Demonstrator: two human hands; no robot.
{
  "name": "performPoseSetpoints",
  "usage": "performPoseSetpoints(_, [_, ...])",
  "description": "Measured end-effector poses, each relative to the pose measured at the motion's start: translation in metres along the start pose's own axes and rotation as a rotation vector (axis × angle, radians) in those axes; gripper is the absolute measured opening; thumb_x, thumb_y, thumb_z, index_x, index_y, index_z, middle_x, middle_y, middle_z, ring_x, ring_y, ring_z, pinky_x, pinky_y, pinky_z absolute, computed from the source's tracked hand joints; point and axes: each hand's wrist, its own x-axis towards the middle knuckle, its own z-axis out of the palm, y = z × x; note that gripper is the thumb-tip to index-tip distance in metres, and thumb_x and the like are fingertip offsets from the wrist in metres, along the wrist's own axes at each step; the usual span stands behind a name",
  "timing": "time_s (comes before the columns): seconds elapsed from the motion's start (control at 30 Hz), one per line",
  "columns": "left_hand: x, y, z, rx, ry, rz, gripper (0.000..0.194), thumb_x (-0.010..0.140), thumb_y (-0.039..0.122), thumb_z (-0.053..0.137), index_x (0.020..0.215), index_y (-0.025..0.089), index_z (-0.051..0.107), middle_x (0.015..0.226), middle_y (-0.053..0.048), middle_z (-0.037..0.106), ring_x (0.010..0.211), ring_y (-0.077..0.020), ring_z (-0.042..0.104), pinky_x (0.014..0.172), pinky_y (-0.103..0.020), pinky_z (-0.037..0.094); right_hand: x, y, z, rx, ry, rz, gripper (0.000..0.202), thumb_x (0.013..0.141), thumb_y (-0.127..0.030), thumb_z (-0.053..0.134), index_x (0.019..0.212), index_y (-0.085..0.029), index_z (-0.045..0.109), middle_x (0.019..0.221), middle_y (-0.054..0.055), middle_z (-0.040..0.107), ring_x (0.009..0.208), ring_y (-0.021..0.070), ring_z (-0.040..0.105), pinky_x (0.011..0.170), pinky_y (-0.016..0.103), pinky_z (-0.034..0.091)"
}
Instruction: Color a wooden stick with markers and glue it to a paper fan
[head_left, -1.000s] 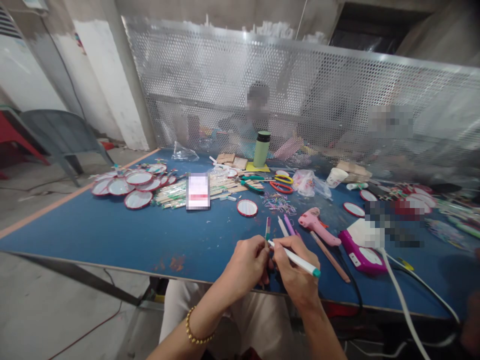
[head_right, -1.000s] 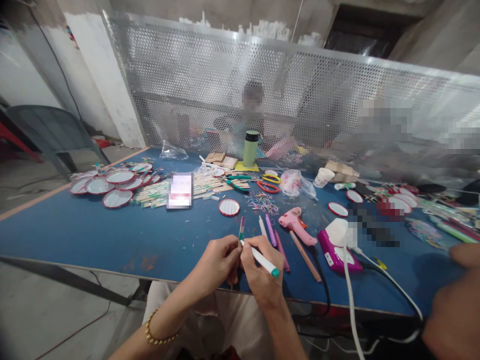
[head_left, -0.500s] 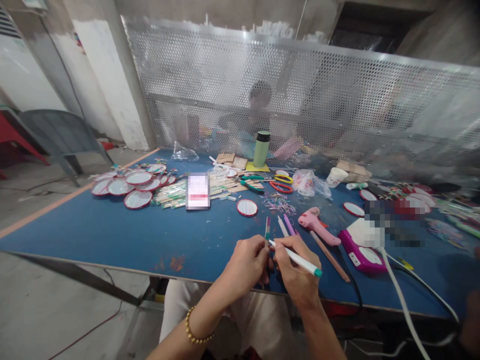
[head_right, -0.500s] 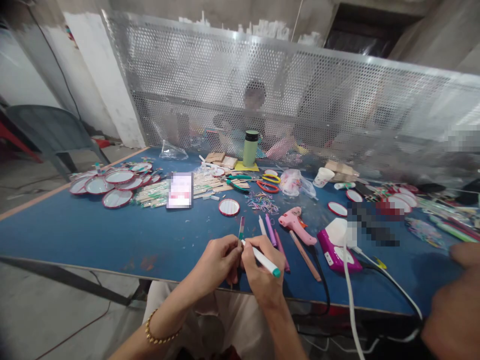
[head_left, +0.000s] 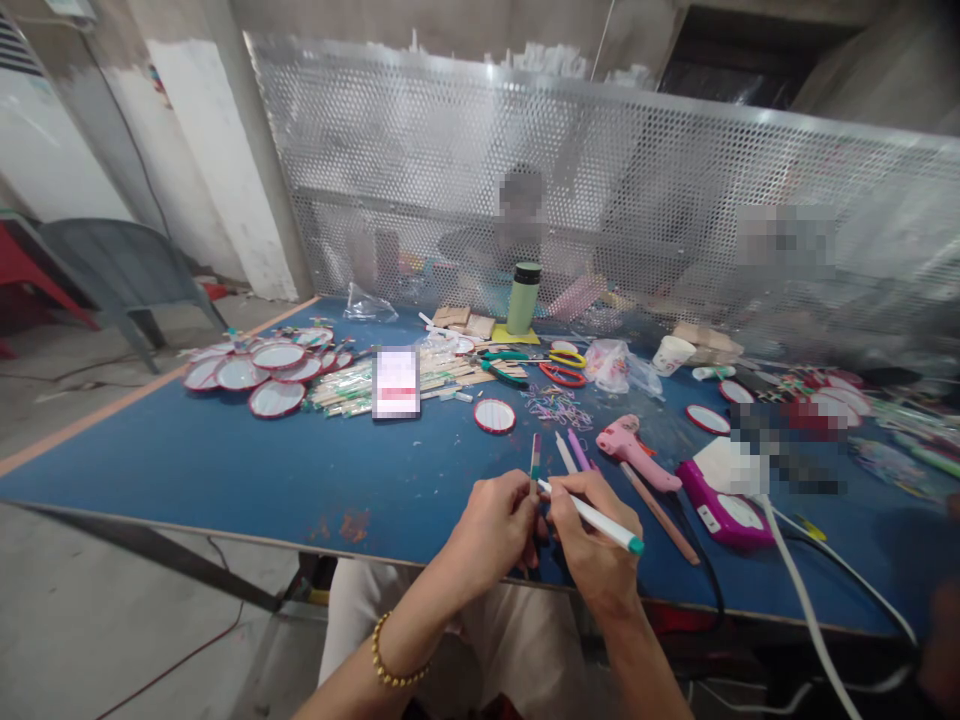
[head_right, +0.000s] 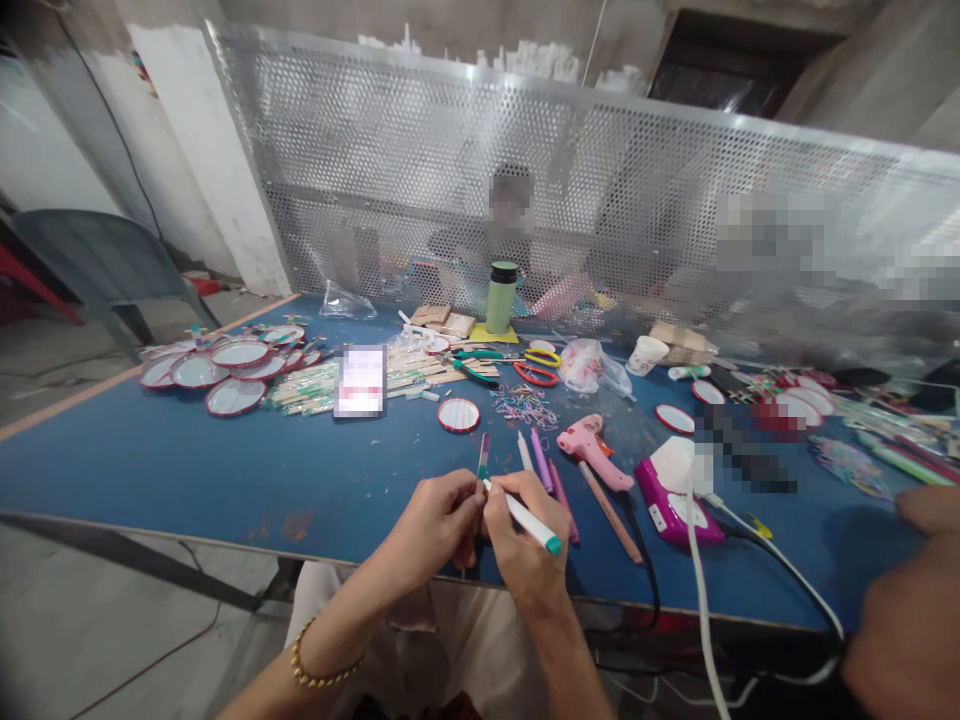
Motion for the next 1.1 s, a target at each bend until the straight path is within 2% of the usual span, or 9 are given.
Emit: performPoseSetpoints(1.1, [0.0011, -0.0053, 0.0006, -0.052, -0.009, -0.007, 0.025, 0.091, 0.030, 0.044, 0.069, 0.021, 0.047, 0.047, 0.005, 0.053, 0.036, -0.0096, 0.052, 0.037, -0.017, 0.039, -0.0001, -0.0002, 0.0000, -0.007, 0.021, 0.001, 0.021, 0.090, -0.025, 0.057, 0.071, -0.020, 0.066, 0.051, -0.004, 0.062, 0.039, 0.0104, 0.054, 0.042, 0.021, 0.043])
